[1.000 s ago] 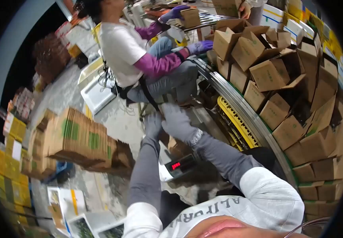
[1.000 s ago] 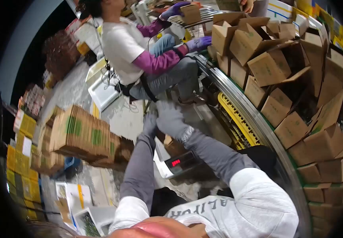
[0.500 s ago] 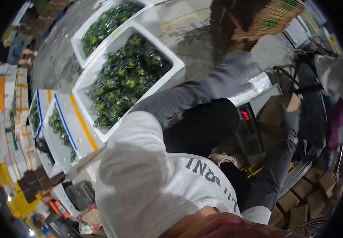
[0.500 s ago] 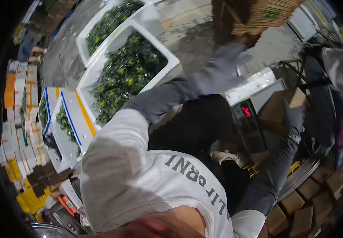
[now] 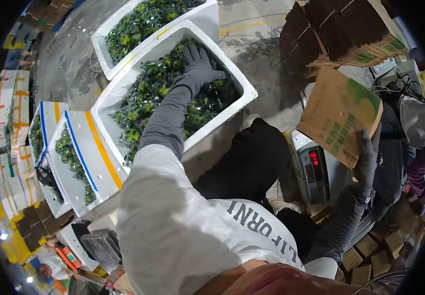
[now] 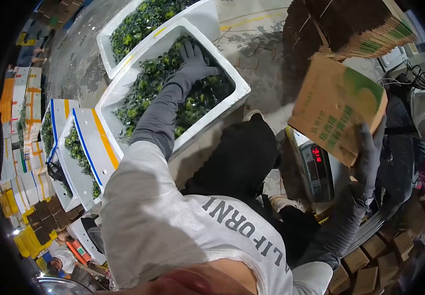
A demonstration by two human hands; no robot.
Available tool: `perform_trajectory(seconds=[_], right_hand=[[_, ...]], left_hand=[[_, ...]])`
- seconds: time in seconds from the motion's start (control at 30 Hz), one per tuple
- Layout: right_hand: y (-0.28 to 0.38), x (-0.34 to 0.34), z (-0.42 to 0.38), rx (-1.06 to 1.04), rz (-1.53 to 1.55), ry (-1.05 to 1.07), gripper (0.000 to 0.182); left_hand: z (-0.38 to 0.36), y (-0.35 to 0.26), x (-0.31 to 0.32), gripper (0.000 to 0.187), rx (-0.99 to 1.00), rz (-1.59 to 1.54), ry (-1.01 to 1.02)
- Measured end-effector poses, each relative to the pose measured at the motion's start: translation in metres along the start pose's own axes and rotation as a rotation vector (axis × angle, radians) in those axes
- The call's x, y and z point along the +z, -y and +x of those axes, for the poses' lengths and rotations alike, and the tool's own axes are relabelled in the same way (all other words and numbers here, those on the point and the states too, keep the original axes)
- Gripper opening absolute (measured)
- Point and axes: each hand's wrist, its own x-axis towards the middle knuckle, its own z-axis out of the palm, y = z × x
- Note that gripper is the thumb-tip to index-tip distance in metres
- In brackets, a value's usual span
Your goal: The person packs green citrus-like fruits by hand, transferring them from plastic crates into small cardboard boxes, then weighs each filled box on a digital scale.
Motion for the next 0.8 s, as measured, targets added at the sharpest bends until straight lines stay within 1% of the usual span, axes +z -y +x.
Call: perform_trajectory(seconds=[0.1, 0.13, 0.17, 0.2, 0.23, 0.3, 0.33, 0.37, 0.4, 0.43, 0.47, 0.5, 0.57, 0.6, 0.63, 0.67, 0.7, 0.77, 0.8], right_hand=[[-0.010, 0.025, 0.025, 0.059, 0.276, 0.198, 0.056], [-0.012, 0.040, 0.036, 0.112, 0.344, 0.223, 0.054], [-0.014, 0.058, 0.045, 0.173, 0.413, 0.253, 0.053], [-0.010, 0.078, 0.051, 0.151, 0.415, 0.312, 0.052], [-0.003, 0.101, 0.056, 0.146, 0.454, 0.430, 0.054], [0.015, 0.140, 0.061, 0.084, 0.408, 0.559, 0.058], [0.020, 0.156, 0.063, 0.110, 0.379, 0.554, 0.060], [0.024, 0.172, 0.066, 0.132, 0.352, 0.550, 0.062], [0.028, 0.189, 0.070, 0.149, 0.327, 0.546, 0.065], [0.030, 0.208, 0.076, 0.130, 0.300, 0.659, 0.069], [0.032, 0.227, 0.083, 0.110, 0.272, 0.773, 0.072], [0.034, 0.248, 0.088, 0.087, 0.244, 0.886, 0.076], [0.030, 0.297, 0.088, 0.125, 0.242, 1.010, 0.079], [0.028, 0.320, 0.080, 0.144, 0.239, 1.071, 0.081], [0.030, 0.340, 0.064, 0.077, 0.074, 0.955, 0.083], [0.012, 0.371, 0.061, -0.041, -0.150, 0.879, 0.084], [-0.004, 0.398, 0.063, -0.160, -0.370, 0.790, 0.085], [-0.005, 0.402, 0.071, -0.019, -0.040, 1.007, 0.080], [-0.005, 0.395, 0.073, 0.077, 0.086, 1.077, 0.077]], left_hand=[[-0.022, -0.002, -0.006, 0.098, 0.043, -0.303, 0.137], [-0.026, 0.003, 0.021, 0.082, 0.141, -0.339, -0.033], [-0.028, 0.003, 0.016, 0.076, 0.119, -0.444, 0.170], [-0.032, 0.012, 0.021, 0.072, 0.092, -0.508, 0.171], [-0.036, 0.019, 0.026, 0.068, 0.062, -0.578, 0.165], [-0.065, 0.040, 0.019, 0.061, -0.025, -0.534, 0.105], [-0.083, 0.056, 0.015, 0.058, -0.072, -0.507, 0.082], [-0.101, 0.084, 0.043, 0.043, 0.121, -0.296, -0.258], [-0.120, 0.094, 0.003, 0.040, 0.050, -0.284, -0.091], [-0.141, 0.109, -0.019, 0.042, 0.064, -0.284, -0.142], [-0.154, 0.136, -0.015, 0.047, 0.116, -0.275, -0.259], [-0.168, 0.145, -0.045, 0.057, 0.113, -0.181, -0.301], [-0.189, 0.170, -0.060, 0.063, -0.078, -0.091, -0.346], [-0.194, 0.192, -0.052, 0.061, -0.178, -0.212, -0.365], [-0.195, 0.220, -0.031, 0.059, -0.277, -0.334, -0.384], [-0.191, 0.241, -0.010, 0.058, -0.374, -0.458, -0.403], [-0.181, 0.256, 0.011, 0.056, -0.378, -0.664, -0.312], [-0.156, 0.280, 0.043, 0.051, -0.366, -1.078, -0.128], [-0.153, 0.278, 0.048, 0.051, -0.340, -1.315, -0.136]])
